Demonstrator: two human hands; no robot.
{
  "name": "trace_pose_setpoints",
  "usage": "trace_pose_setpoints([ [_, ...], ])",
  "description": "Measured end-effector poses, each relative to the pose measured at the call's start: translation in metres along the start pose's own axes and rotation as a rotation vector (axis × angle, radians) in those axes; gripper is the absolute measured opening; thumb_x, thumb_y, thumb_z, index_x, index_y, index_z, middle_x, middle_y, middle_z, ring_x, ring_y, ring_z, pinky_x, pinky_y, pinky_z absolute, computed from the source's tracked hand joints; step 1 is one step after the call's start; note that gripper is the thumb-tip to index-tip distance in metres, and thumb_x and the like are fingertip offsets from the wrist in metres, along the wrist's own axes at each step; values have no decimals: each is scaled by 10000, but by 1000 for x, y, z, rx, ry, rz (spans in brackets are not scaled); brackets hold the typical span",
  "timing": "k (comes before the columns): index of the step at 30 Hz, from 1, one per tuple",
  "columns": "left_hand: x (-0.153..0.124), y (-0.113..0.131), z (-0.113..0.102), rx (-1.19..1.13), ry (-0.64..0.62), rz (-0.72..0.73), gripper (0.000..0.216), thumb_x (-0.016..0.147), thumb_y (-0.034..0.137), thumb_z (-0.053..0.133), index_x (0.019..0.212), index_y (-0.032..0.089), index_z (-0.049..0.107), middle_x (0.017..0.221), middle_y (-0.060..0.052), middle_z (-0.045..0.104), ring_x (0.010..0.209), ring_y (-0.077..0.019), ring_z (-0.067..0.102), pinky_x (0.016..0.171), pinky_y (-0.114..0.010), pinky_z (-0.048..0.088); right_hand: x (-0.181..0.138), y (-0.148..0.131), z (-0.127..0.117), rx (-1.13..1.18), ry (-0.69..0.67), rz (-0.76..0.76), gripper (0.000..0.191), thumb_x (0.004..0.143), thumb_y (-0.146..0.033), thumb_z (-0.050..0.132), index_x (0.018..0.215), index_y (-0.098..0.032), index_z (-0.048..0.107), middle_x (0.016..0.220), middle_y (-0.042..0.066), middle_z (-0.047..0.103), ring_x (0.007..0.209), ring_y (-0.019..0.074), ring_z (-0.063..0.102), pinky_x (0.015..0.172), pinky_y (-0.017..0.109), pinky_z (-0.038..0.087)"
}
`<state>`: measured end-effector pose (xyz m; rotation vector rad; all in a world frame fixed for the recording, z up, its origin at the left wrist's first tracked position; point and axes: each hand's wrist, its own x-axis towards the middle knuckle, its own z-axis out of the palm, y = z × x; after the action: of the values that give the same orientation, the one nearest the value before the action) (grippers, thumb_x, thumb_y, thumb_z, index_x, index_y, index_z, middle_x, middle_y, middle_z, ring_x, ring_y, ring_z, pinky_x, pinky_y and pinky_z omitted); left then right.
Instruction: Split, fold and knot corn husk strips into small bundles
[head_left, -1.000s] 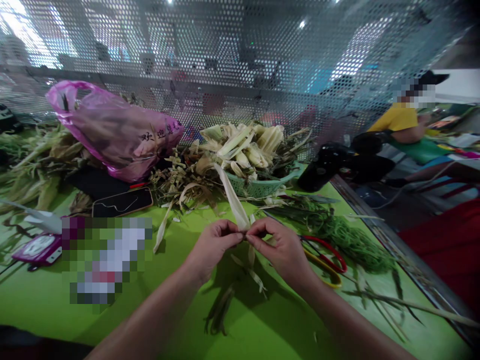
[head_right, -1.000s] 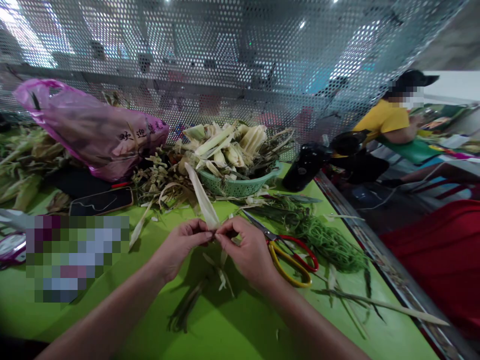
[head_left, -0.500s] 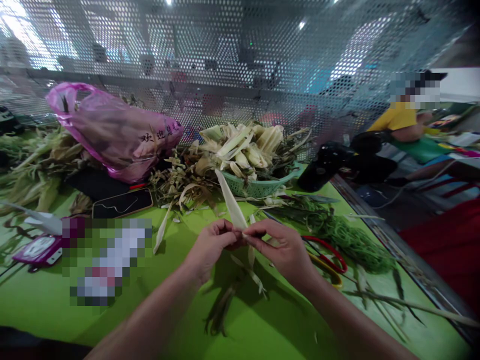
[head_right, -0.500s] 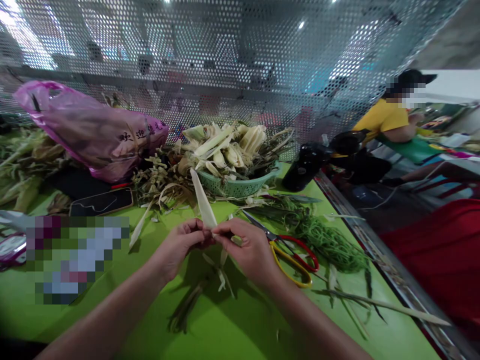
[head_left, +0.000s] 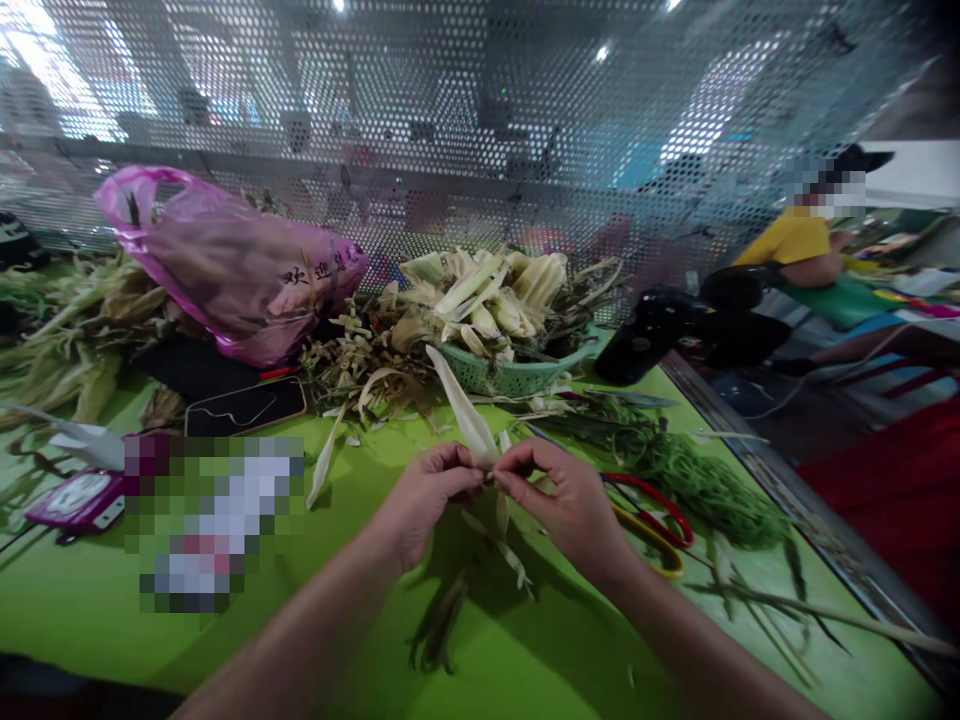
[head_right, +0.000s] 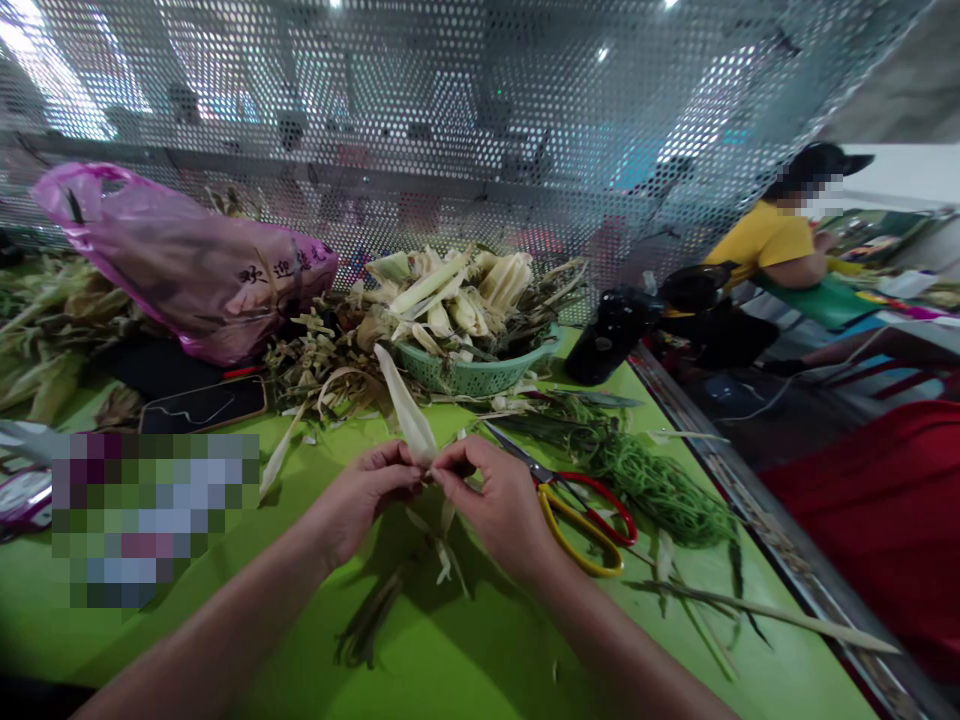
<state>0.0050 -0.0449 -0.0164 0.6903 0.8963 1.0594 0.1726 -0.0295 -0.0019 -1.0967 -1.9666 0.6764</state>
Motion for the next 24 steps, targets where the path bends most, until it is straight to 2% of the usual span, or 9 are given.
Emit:
trace_pose_setpoints([
  [6,-2,2,2,163,-19,92,174,657,252,737,737,135,636,691,-1,589,648,-100,503,650,-232,364,-1,-2,3,78,2,81,30,813,-202,604,793,-184,618,718,1,636,662,143,585,618,245,473],
  [10,-1,1,2,222,25,60,210,691,324,712,710,132,631,684,-18,610,628,-105,500,628,-236,358,-2,-2,4,112,11,46,50,827,-220,599,843,-191,636,742,7,643,679,147,600,621,250,493],
  [14,1,-2,-1,176,69,61,200,704,317,688,664,142,599,628,-4,595,563,-85,452,572,-223,313,-1,2,3,66,-12,-57,92,832,-226,608,884,-208,683,816,33,688,755,176,637,696,297,516],
  [17,2,-4,-3,119,46,48,174,708,279,665,631,144,588,598,4,576,540,-77,424,550,-220,283,-2,4,2,14,-12,-110,95,837,-221,610,889,-221,690,837,40,692,777,189,639,713,318,515],
  [24,2,-4,-1,-10,-20,12,41,666,165,668,690,133,657,614,12,577,530,-57,406,533,-204,269,-1,3,-1,-38,-38,-111,71,850,-220,604,859,-224,675,828,26,657,774,178,618,705,297,489],
])
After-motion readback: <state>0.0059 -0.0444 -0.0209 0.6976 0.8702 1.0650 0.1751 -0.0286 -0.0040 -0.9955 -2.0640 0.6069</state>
